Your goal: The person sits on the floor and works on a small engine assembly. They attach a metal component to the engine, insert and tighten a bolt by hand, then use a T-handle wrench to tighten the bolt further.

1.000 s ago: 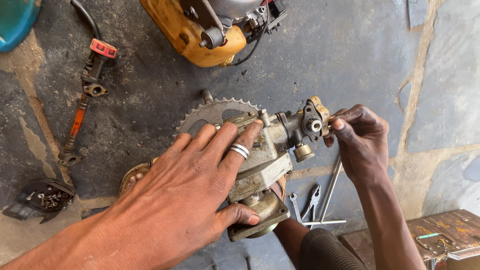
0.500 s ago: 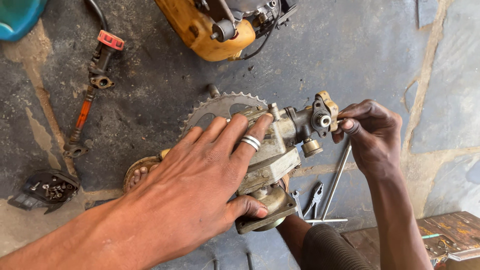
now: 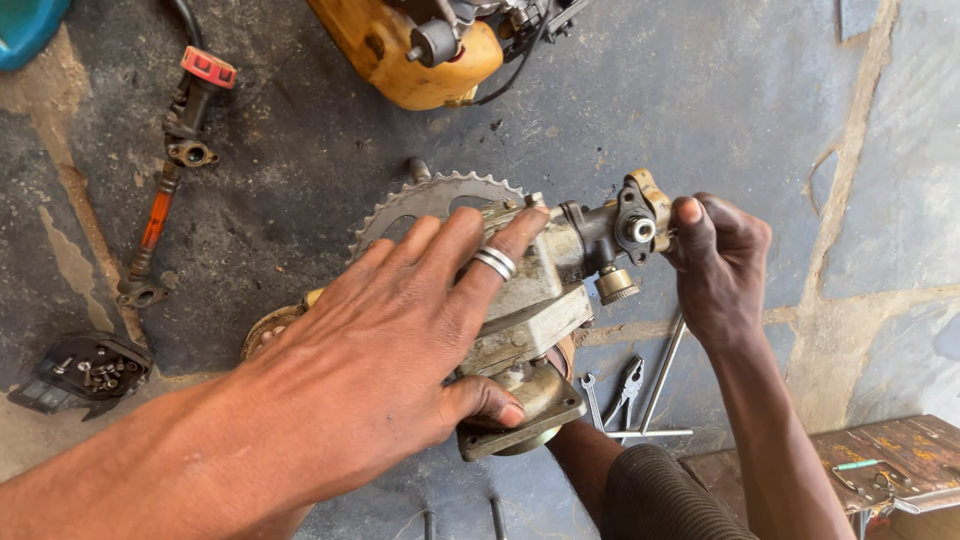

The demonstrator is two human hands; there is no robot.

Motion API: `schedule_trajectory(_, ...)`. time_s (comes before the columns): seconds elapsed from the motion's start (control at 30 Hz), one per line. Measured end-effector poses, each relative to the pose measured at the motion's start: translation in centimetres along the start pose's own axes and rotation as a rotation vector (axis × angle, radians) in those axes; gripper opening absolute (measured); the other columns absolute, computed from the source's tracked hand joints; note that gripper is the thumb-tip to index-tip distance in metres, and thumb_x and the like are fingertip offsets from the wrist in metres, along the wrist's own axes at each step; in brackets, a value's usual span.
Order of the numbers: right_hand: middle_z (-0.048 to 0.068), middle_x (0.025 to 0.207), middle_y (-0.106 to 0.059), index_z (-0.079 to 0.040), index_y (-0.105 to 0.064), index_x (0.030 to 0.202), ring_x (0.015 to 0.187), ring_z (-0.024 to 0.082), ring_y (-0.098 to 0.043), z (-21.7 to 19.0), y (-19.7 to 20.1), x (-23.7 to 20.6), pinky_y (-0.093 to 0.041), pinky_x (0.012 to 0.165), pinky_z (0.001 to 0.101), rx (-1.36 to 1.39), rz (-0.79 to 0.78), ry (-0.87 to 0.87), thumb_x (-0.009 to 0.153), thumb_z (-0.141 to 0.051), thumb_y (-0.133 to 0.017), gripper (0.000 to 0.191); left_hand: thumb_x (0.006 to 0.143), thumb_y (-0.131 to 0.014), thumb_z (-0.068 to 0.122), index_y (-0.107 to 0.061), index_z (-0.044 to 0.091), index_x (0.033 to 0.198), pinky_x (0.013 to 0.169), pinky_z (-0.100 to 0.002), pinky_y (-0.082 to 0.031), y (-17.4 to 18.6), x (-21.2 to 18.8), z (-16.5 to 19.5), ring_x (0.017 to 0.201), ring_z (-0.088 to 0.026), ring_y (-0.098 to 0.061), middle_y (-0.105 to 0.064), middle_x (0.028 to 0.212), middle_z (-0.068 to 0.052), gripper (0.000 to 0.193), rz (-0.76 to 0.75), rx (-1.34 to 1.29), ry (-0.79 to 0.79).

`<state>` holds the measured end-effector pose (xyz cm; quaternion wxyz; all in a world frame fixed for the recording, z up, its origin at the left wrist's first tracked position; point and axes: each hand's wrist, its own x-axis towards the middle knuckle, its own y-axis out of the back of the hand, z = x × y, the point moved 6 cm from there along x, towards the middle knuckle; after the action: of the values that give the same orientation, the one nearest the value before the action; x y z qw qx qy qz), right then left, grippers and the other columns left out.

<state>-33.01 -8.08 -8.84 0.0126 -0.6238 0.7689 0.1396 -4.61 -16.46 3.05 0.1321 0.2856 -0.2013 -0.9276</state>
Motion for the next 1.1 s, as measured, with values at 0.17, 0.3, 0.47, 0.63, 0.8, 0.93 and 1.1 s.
schedule_trajectory(0.17,-0.005,0.057,-0.044,-0.011,-0.058,0.066,0.051,0.006,-0.030,0.7,-0.8,0.2,-0.022,0.048,0.0252,0.047,0.074,-0.060,0.107,-0.053,-0.058,0.058,0.082,-0.076,0.047,-0.009,0.009,0.166,0.101,-0.052,-0.035,0.1,0.6,0.0,0.123,-0.037,-0.044,-0.040,0.140,-0.024,0.114,0.006,0.007,-0.012)
schedule_trajectory(0.3,-0.005,0.057,-0.044,-0.013,-0.056,0.063,0.051,0.005,-0.032,0.7,-0.8,0.2,-0.023,0.048,0.0254,0.061,0.064,-0.101,0.109,-0.054,-0.055,0.062,0.075,-0.079,0.052,-0.013,0.012,0.165,0.100,-0.052,-0.034,0.4,0.6,-0.2,0.124,-0.037,-0.044,-0.041,0.141,-0.022,0.119,0.036,-0.022,-0.025)
schedule_trajectory(0.47,0.004,0.085,-0.061,-0.005,-0.063,0.088,0.070,0.009,-0.059,-1.7,0.2,0.0,-0.052,0.060,0.0272,-0.058,-0.010,0.014,0.108,-0.047,-0.062,0.046,0.073,-0.080,0.057,-0.014,0.014,0.164,0.101,-0.050,-0.035,0.2,0.8,-0.4,0.124,-0.033,-0.045,-0.044,0.137,-0.014,0.121,-0.027,-0.056,0.012)
schedule_trajectory(0.63,0.014,0.102,-0.071,0.000,-0.069,0.110,0.091,0.020,-0.071,-3.4,1.5,-1.0,-0.062,0.085,0.0354,0.218,-0.091,-0.059,0.099,-0.018,-0.077,0.022,0.073,-0.079,0.060,-0.016,0.013,0.163,0.102,-0.052,-0.036,0.9,0.5,-0.1,0.124,-0.033,-0.045,-0.044,0.134,-0.015,0.120,-0.001,-0.027,-0.020)
schedule_trajectory(0.8,0.016,0.104,-0.072,0.002,-0.071,0.114,0.094,0.022,-0.074,-2.2,1.8,-1.1,-0.063,0.086,0.0351,0.282,-0.114,-0.050,0.099,-0.008,-0.078,0.020,0.072,-0.079,0.062,-0.017,0.010,0.164,0.105,-0.051,-0.034,0.5,0.4,-0.1,0.126,-0.032,-0.044,-0.046,0.133,-0.014,0.122,0.049,-0.025,-0.063)
schedule_trajectory(0.93,0.015,0.103,-0.072,0.001,-0.071,0.113,0.091,0.021,-0.072,-1.0,2.0,-1.0,-0.062,0.082,0.0346,0.304,-0.113,-0.046,0.101,-0.009,-0.078,0.018,0.071,-0.081,0.062,-0.016,0.012,0.163,0.107,-0.051,-0.033,-0.2,0.8,-0.2,0.126,-0.031,-0.044,-0.047,0.130,-0.014,0.123,0.033,0.033,-0.024)
schedule_trajectory(1.1,0.009,0.093,-0.067,-0.003,-0.068,0.104,0.081,0.014,-0.065,-0.8,0.6,-0.7,-0.059,0.074,0.0304,0.166,-0.160,0.053,0.107,-0.024,-0.069,0.022,0.066,-0.082,0.061,-0.018,0.013,0.163,0.106,-0.051,-0.035,0.0,1.1,0.1,0.125,-0.032,-0.044,-0.047,0.133,-0.013,0.126,0.030,0.058,-0.007)
